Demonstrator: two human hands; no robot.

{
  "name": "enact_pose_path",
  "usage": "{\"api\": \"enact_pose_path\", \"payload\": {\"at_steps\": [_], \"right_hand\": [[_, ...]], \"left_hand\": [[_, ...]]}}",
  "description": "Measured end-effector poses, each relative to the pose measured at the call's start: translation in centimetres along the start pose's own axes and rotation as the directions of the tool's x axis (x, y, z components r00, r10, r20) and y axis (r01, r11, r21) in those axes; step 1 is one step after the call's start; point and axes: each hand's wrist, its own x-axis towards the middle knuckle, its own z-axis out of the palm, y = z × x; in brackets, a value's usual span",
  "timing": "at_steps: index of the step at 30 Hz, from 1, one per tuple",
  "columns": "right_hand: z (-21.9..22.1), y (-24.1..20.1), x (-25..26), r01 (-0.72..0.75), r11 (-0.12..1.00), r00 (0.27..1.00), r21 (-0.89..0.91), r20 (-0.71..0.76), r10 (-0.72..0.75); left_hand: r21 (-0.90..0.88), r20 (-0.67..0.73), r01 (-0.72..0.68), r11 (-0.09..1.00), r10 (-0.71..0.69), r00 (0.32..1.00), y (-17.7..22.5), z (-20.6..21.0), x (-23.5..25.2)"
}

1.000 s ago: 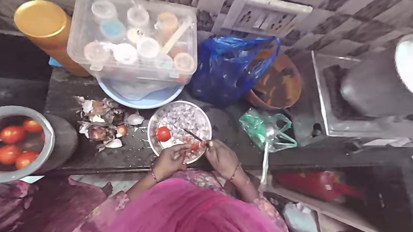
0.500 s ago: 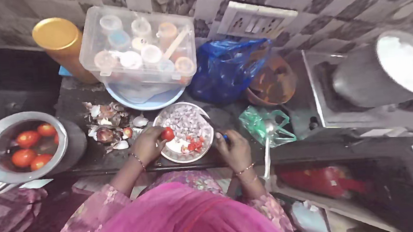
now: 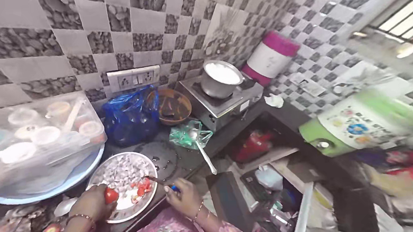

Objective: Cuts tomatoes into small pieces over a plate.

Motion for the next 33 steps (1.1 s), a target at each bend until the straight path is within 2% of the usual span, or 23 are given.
{"api": "enact_pose_path", "payload": {"at_steps": [2, 5, 7, 8, 9, 10, 12, 14, 15, 19, 22, 25, 30, 33], "right_hand": [[0.2, 0.4, -0.8, -0.044, 0.999, 0.999, 0.006, -0.027, 0.044], [0.2, 0.5, -1.3, -0.099, 0.995, 0.994, 0.020, -0.050, 0.100], [0.2, 0.1, -1.4, -0.106, 0.994, 0.992, 0.019, -0.064, 0.107], [0.3, -0.2, -1.4, -0.108, 0.994, 0.992, 0.014, -0.057, 0.109], [0.5, -0.5, -1.1, -0.108, 0.994, 0.993, 0.000, -0.047, 0.108], [0.6, -0.8, -0.9, -0.114, 0.993, 0.993, -0.011, -0.019, 0.114], [1.0, -1.2, -0.3, -0.120, 0.993, 0.991, -0.022, 0.053, 0.121], [1.3, -1.6, 0.1, -0.104, 0.994, 0.984, 0.025, 0.146, 0.099], [1.5, -1.6, 0.2, -0.085, 0.994, 0.979, 0.064, 0.194, 0.071], [2.0, -2.0, 1.3, 0.016, 0.959, 0.943, 0.284, 0.313, -0.108], [2.0, -3.7, 2.2, -0.033, 0.923, 0.880, 0.384, 0.449, -0.156], [2.8, -5.2, 2.8, -0.036, 0.930, 0.835, 0.365, 0.523, -0.172], [4.3, -6.2, 3.3, 0.049, 0.971, 0.853, 0.235, 0.496, -0.163], [4.7, -6.3, 3.4, 0.122, 0.977, 0.873, 0.173, 0.449, -0.188]], "left_hand": [[0.006, -0.025, 0.001, 1.000, -0.001, 1.000, -0.1, 0.2, 0.0], [-0.081, -0.147, -0.056, 0.995, 0.044, 0.988, -0.2, 0.1, -1.0], [-0.274, -0.303, -0.188, 0.943, 0.101, 0.948, -1.0, 0.6, -2.6], [-0.416, -0.383, -0.270, 0.868, 0.101, 0.918, -1.6, 1.0, -3.5], [-0.567, -0.447, -0.354, 0.744, 0.084, 0.891, -2.0, 1.4, -4.3], [-0.710, -0.479, -0.434, 0.554, 0.070, 0.875, -2.3, 1.8, -5.0], [-0.845, -0.505, -0.512, 0.153, 0.088, 0.859, -2.3, 2.6, -6.3], [-0.877, -0.479, -0.469, -0.107, 0.108, 0.871, -1.9, 3.5, -7.4], [-0.871, -0.480, -0.457, -0.180, 0.119, 0.869, -1.8, 3.9, -7.8], [-0.835, -0.535, -0.493, -0.246, 0.148, 0.832, -2.0, 5.0, -9.0], [-0.803, -0.585, -0.524, -0.284, 0.203, 0.785, -2.1, 5.5, -9.6], [-0.814, -0.576, -0.519, -0.260, 0.253, 0.777, -1.8, 5.4, -10.1], [-0.817, -0.575, -0.528, -0.234, 0.251, 0.778, -1.1, 5.2, -10.4], [-0.830, -0.558, -0.534, -0.161, 0.216, 0.802, -0.3, 4.7, -11.2]]}}
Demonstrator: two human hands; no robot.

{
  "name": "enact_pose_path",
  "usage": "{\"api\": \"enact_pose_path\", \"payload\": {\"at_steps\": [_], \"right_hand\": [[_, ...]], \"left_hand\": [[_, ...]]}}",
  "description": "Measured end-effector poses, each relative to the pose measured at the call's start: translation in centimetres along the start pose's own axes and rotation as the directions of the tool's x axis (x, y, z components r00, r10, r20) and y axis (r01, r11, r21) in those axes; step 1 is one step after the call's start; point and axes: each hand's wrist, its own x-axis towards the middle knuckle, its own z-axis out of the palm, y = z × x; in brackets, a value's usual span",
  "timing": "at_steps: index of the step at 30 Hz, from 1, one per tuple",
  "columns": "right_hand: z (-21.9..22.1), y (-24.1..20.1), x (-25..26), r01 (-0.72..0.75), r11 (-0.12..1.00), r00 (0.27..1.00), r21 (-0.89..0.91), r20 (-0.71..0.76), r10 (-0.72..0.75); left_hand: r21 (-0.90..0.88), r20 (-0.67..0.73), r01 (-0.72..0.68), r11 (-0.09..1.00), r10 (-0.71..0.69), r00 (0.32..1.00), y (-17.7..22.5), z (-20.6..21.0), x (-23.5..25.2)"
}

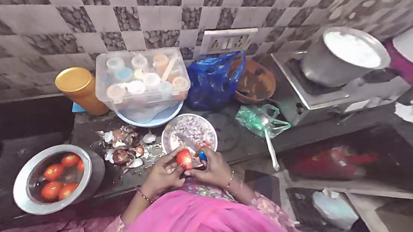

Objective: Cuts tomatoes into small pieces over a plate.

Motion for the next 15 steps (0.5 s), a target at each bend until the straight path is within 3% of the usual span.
{"api": "enact_pose_path", "payload": {"at_steps": [4, 15], "right_hand": [[0.1, 0.1, 0.1, 0.060, 0.996, 0.997, -0.073, -0.043, -0.063], [0.0, 0.5, 1.0, 0.182, 0.975, 0.981, -0.128, -0.049, -0.189]], "left_hand": [[0.121, -0.095, 0.123, 0.985, -0.112, 0.989, 1.6, 1.0, 0.1], [0.148, -0.034, -0.009, 0.989, 0.014, 0.999, 1.2, 0.6, -0.2]]}}
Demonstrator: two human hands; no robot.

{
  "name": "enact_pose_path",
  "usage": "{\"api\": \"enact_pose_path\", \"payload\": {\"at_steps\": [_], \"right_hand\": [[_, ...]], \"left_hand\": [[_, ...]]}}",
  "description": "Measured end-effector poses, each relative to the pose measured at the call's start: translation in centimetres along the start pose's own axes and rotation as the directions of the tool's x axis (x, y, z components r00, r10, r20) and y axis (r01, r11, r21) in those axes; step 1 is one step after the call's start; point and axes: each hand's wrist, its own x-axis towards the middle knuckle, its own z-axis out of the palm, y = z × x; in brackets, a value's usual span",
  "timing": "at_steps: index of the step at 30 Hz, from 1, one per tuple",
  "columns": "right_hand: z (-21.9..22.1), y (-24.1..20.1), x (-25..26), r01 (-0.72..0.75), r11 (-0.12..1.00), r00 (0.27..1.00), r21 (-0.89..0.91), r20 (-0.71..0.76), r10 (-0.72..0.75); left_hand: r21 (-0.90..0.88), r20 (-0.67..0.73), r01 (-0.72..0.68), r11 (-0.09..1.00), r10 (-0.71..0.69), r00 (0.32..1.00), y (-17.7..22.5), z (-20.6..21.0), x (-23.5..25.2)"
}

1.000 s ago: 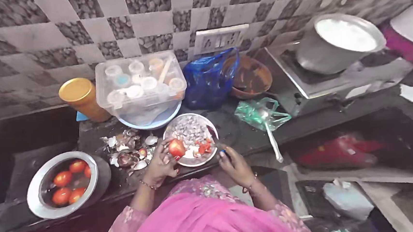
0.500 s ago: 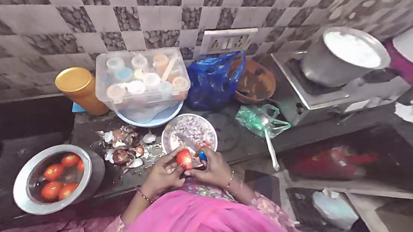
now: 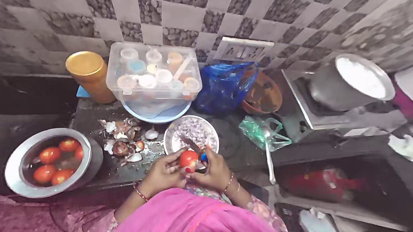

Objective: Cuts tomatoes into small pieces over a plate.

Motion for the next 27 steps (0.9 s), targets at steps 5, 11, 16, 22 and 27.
{"api": "enact_pose_path", "payload": {"at_steps": [5, 11, 16, 22, 27], "right_hand": [[0.2, 0.2, 0.2, 0.035, 0.999, 0.999, -0.001, -0.008, -0.035], [0.4, 0.1, 0.4, 0.033, 0.998, 0.999, -0.048, -0.022, -0.034], [0.7, -0.5, 0.2, -0.015, 0.988, 0.994, -0.154, -0.108, -0.001], [0.4, -0.7, 0.3, -0.005, 0.983, 0.997, -0.185, -0.079, -0.010], [0.1, -0.9, 0.8, 0.079, 0.985, 0.997, -0.151, 0.039, -0.073]], "left_hand": [[0.036, 0.002, 0.001, 0.999, -0.001, 1.000, 0.2, 0.0, 0.0], [0.062, -0.062, 0.031, 0.998, -0.027, 0.998, 0.8, 0.3, -0.3], [0.075, -0.140, -0.042, 0.996, 0.052, 0.989, 0.5, 1.1, -0.4], [0.120, -0.077, -0.017, 0.993, 0.026, 0.997, 0.7, 0.7, -0.2], [0.188, -0.015, 0.095, 0.978, -0.094, 0.995, 1.6, 0.2, 0.0]]}}
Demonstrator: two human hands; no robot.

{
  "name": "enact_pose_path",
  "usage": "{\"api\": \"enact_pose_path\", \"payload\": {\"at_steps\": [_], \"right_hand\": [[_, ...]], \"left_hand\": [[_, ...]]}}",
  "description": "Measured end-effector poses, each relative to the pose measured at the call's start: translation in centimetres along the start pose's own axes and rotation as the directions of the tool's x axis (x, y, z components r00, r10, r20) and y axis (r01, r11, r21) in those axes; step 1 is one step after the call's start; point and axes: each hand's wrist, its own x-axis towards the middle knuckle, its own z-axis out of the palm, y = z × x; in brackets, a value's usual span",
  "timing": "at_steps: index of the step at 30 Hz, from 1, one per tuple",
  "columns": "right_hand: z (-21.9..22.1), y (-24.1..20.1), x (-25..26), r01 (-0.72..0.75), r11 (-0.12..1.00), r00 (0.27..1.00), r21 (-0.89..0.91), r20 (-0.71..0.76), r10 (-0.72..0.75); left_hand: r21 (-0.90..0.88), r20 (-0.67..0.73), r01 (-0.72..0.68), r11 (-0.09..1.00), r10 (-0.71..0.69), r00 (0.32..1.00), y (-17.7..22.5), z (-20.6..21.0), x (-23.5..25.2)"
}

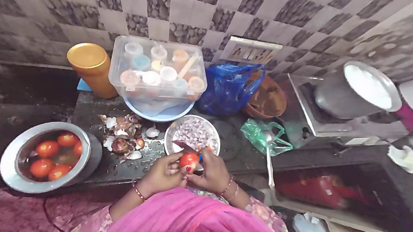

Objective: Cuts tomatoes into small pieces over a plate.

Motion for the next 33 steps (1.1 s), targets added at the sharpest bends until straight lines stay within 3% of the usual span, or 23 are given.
{"api": "enact_pose_path", "payload": {"at_steps": [5, 9, 17, 28, 30, 33], "right_hand": [[0.7, 0.0, 0.0, 0.000, 0.998, 0.998, -0.066, -0.055, -0.003], [1.2, -0.1, -0.2, -0.034, 0.998, 0.996, -0.046, -0.087, 0.030], [0.8, -0.1, 0.5, -0.044, 0.999, 0.994, -0.003, 0.101, 0.044], [2.5, -0.7, 0.7, -0.124, 0.990, 0.989, -0.073, 0.068, 0.128], [2.9, -0.5, 0.8, -0.180, 0.982, 0.972, -0.064, 0.142, 0.188], [2.8, -0.6, 1.8, -0.350, 0.932, 0.844, -0.092, 0.400, 0.356]], "left_hand": [[-0.053, -0.176, -0.092, 0.994, 0.082, 0.981, -0.6, 1.3, -0.1], [-0.084, -0.212, -0.125, 0.989, 0.105, 0.972, -0.5, 1.7, 0.1], [-0.019, -0.096, 0.107, 0.994, -0.108, 0.989, -0.2, 0.4, 0.5], [-0.084, -0.233, 0.084, 0.993, -0.102, 0.967, -1.6, 1.1, 2.0], [-0.136, -0.250, 0.095, 0.986, -0.127, 0.960, -2.1, 1.3, 2.5], [-0.141, -0.247, 0.170, 0.975, -0.201, 0.948, -3.5, 1.3, 3.2]]}}
